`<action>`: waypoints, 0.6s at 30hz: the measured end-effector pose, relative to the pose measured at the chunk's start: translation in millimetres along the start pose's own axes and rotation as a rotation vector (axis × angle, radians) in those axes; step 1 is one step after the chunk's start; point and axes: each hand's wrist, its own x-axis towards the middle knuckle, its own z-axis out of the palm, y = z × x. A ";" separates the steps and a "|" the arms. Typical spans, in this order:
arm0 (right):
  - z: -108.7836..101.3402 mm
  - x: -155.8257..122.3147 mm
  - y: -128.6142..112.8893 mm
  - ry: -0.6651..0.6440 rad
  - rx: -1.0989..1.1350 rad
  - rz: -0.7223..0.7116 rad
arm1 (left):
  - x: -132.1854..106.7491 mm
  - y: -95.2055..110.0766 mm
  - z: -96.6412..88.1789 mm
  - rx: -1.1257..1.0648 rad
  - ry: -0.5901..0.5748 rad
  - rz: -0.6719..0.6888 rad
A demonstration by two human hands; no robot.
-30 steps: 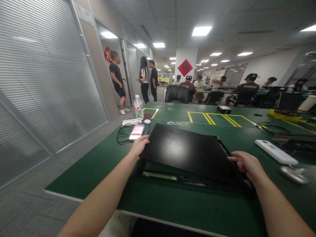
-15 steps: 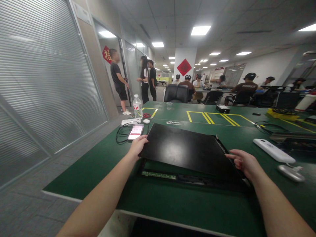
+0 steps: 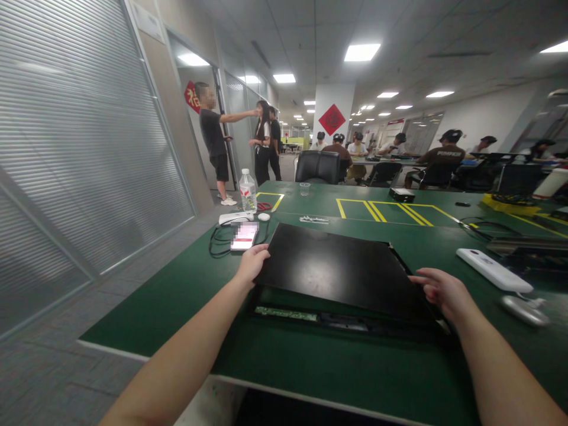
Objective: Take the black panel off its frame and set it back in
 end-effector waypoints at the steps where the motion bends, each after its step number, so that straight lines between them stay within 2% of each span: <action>1: -0.5 0.9 0.9 -0.012 0.007 -0.010 | -0.6 1.9 -0.3 -0.004 0.009 -0.002; 5: -1.1 0.8 2.2 -0.083 0.033 -0.029 | -2.9 14.4 -3.5 -0.012 0.068 0.012; 10: 0.3 -4.5 -4.5 -0.115 0.122 0.036 | -6.3 25.0 -4.6 -0.027 0.110 0.039; 18: -0.9 -2.8 -7.5 -0.048 0.161 0.114 | -3.9 7.2 0.1 0.037 -0.004 0.051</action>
